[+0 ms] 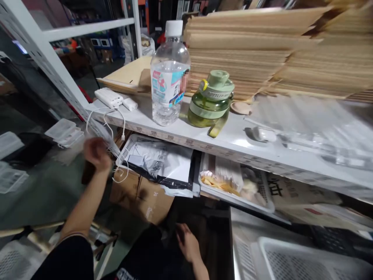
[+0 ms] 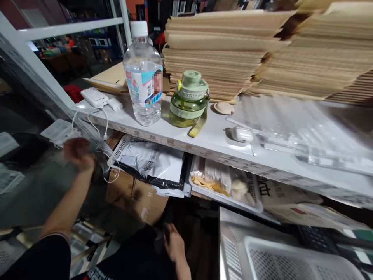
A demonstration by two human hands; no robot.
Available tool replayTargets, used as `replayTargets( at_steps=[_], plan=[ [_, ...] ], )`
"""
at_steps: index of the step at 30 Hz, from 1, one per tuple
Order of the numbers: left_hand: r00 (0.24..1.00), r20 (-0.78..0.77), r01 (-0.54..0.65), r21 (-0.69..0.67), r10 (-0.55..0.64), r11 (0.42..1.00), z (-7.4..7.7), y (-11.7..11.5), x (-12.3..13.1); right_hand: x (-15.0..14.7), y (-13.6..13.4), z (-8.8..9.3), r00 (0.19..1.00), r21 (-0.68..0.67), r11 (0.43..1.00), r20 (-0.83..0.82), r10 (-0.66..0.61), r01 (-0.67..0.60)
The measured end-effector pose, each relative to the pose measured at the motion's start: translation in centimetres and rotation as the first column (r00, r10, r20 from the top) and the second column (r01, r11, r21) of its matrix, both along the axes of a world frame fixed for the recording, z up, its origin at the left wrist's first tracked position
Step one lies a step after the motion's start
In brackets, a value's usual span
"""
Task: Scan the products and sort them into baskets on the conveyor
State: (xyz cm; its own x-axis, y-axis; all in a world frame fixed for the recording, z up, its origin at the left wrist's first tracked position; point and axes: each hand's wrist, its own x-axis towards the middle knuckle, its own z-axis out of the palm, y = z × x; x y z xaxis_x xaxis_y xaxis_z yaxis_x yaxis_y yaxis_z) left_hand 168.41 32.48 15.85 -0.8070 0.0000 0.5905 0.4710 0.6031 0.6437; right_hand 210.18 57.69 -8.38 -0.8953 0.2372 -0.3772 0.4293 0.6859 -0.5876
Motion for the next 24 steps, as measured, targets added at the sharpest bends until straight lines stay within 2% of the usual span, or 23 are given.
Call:
replayTargets(
  at_steps=[2, 4, 6, 8, 11, 15, 19, 24],
  plan=[
    [0.973, 0.193, 0.151, -0.114, -0.127, 0.982, -5.9, 3.4, 3.4, -1.0, 0.0, 0.5, 0.999, -0.007, 0.999, -0.002, 0.052, -0.052],
    [0.895, 0.388, 0.315, -0.202, -0.219, 0.927, -11.2, 7.2, 5.5, -2.2, 0.0, 1.4, 0.995, -0.002, 0.995, 0.001, 0.104, -0.104],
    [0.823, 0.535, 0.379, -0.268, -0.19, 0.886, -15.0, 10.4, 6.6, -3.9, 0.3, 2.7, 0.989, 0.018, 0.989, 0.005, 0.147, -0.147],
    [0.769, 0.625, 0.41, -0.317, -0.137, 0.855, -17.4, 12.4, 7.1, -5.9, 0.9, 4.3, 0.987, 0.031, 0.986, -0.014, 0.163, -0.163],
    [0.712, 0.696, 0.449, -0.351, -0.092, 0.822, -19.0, 13.2, 7.1, -9.4, 2.1, 6.6, 0.988, 0.041, 0.991, -0.089, 0.128, -0.124],
    [0.65, 0.758, 0.467, -0.346, -0.051, 0.814, -19.1, 12.4, 5.8, -14.8, 4.2, 8.2, 0.993, 0.111, 0.992, -0.101, 0.064, -0.053],
    [0.625, 0.78, 0.413, -0.287, -0.04, 0.864, -18.8, 12.0, 4.4, -20.0, 5.0, 7.8, 0.994, 0.204, 0.977, -0.073, 0.076, -0.059],
    [0.608, 0.79, 0.235, -0.082, -0.08, 0.969, -19.2, 12.1, 4.6, -23.7, 3.1, 6.5, 0.983, 0.323, 0.933, -0.041, 0.18, -0.158]
  ],
)
